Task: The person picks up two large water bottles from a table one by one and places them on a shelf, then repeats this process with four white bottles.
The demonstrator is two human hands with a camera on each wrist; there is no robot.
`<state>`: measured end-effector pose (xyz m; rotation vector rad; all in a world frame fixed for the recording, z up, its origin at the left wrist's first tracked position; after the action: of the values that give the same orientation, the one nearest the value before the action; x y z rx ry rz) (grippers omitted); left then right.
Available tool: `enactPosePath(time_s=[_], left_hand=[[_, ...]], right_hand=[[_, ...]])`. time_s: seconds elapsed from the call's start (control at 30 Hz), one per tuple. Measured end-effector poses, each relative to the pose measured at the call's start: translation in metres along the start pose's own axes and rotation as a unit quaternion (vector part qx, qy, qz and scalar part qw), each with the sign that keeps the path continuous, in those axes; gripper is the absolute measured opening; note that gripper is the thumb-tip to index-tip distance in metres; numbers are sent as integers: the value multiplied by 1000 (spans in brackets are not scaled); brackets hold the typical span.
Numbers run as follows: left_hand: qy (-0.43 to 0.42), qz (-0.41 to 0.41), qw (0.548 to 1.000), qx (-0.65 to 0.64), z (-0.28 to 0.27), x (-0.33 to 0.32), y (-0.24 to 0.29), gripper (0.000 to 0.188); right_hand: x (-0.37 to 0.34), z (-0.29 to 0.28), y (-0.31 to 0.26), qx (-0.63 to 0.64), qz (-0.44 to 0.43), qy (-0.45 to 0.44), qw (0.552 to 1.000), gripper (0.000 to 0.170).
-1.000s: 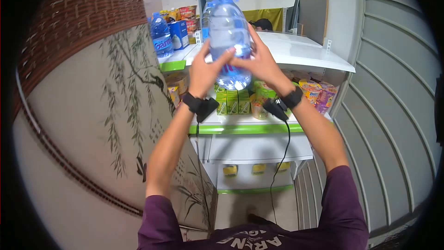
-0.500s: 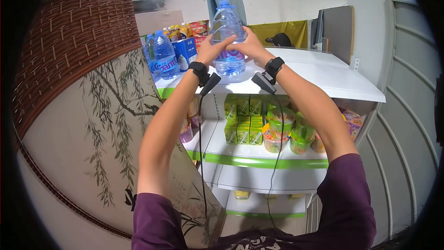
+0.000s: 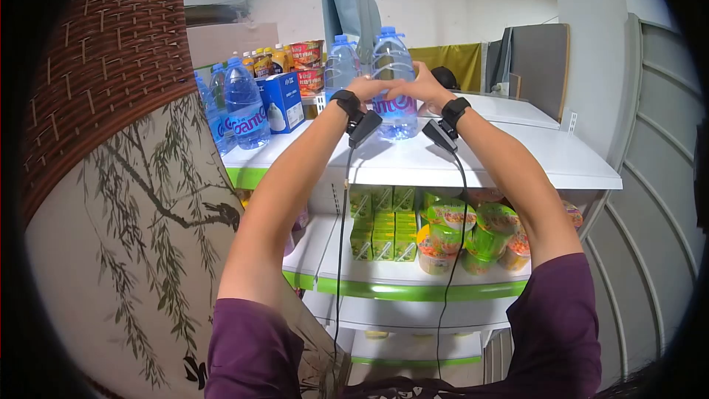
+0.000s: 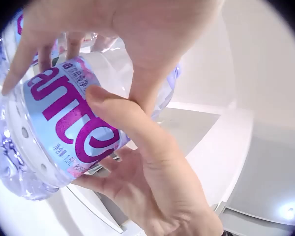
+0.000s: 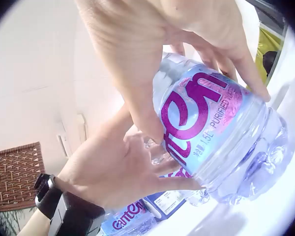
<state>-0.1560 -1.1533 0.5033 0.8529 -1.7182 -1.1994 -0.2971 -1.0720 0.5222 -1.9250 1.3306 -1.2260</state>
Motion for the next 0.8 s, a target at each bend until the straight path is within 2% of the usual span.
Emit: enactPosePath(time_s=[0.03, 0.07, 0.17, 0.2, 0.33, 0.4, 0.5, 0.57, 0.63, 0.7, 0.73, 0.8], left_hand=[[-2, -5, 1000, 23, -9, 23, -10, 91], [41, -3, 998, 37, -7, 17, -6, 82], [90, -29, 995, 31, -2, 7, 3, 75], [75, -20, 997, 28, -1, 8, 4, 67], [19, 12, 999, -24, 6, 2, -2, 61], [21, 3, 998, -59, 5, -2, -10, 51], [98, -49, 987, -113, 1, -13, -26, 41], [-25, -6, 999, 45, -7, 2, -35, 38], [-51, -1, 996, 72, -8, 6, -38, 37], [24, -35, 999, -33, -8, 3, -47, 36], [32, -33, 998, -47, -6, -2, -47, 30], [40, -32, 998, -38, -6, -7, -45, 30]], right_hand=[[8, 1, 8, -3, 11, -1, 1000, 123], [14, 2, 14, -5, 25, -1, 1000, 123], [26, 2, 19, -9, 22, 7, 1000, 118], [33, 5, 24, -4, 24, 11, 1000, 118], [53, 6, 36, -6, 50, 7, 999, 113], [59, 7, 34, -19, 55, -13, 998, 110], [60, 12, 32, -7, 64, -25, 998, 108], [58, 16, 27, -28, 52, -17, 998, 104], [58, 18, 25, -38, 54, -2, 998, 101], [61, 22, 26, -37, 67, 17, 997, 101], [63, 23, 24, -37, 60, 20, 997, 101], [67, 26, 25, -39, 48, 23, 998, 100]])
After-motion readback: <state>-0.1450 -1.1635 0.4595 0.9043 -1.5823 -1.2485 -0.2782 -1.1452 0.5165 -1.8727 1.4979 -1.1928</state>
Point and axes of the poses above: each hand's wrist, its own x-axis towards the middle knuckle, its own z-axis out of the palm, y = z × x, the point moved 6 cm from there along x, towards the middle knuckle, and after that the axes turned 8 degrees about -x, right-handed, at the moved point
